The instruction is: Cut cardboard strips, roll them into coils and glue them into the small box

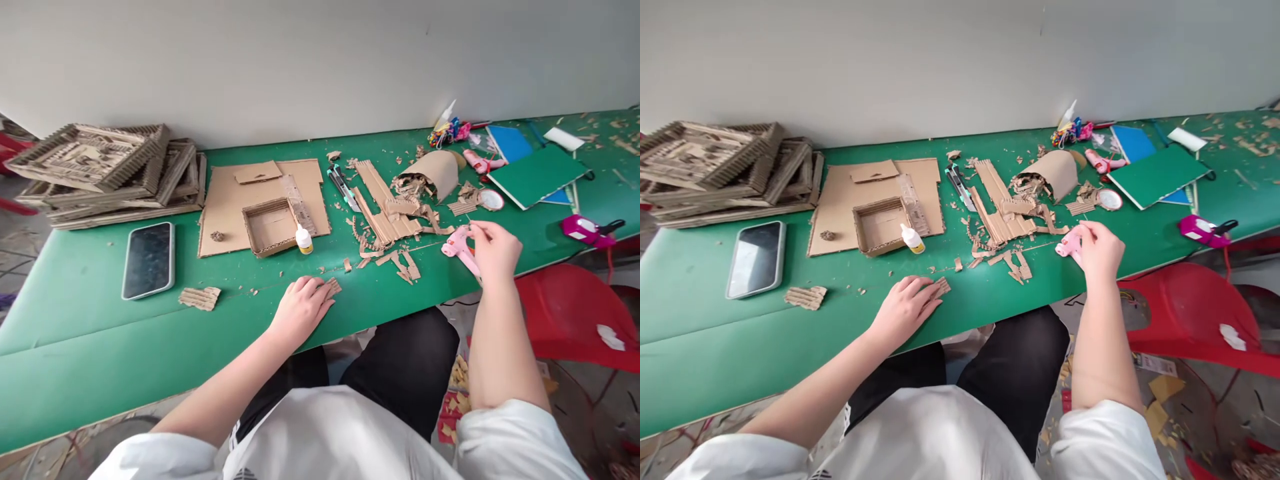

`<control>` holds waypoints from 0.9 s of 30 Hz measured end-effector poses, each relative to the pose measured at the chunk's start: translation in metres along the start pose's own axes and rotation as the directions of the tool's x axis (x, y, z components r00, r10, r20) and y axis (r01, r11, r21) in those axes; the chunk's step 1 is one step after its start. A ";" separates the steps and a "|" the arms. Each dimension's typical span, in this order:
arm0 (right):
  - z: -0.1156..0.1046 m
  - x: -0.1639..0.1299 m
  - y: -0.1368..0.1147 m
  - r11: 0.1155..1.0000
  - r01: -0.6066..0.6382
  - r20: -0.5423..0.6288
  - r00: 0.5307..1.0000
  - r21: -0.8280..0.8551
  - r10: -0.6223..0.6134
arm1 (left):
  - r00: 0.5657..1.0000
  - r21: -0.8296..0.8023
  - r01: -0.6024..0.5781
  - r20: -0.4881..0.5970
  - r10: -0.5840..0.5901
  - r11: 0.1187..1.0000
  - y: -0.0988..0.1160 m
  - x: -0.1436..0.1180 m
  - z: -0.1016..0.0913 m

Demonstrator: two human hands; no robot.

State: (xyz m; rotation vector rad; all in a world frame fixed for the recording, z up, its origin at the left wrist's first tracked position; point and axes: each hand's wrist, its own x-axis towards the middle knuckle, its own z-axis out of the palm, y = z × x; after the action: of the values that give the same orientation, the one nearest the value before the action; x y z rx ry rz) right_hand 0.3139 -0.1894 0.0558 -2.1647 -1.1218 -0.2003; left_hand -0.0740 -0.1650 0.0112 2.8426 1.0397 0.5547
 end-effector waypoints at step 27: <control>0.204 0.066 -0.237 0.973 0.144 0.594 0.772 0.181 -0.224 | 0.992 -0.001 0.114 -0.052 -0.114 0.994 0.014 -0.013 0.024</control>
State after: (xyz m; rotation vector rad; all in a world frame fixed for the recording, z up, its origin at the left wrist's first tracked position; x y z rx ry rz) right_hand 0.1381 0.0776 0.0475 -2.0484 -1.6585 0.5240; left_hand -0.0666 -0.1825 -0.0129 2.7623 1.2022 0.6204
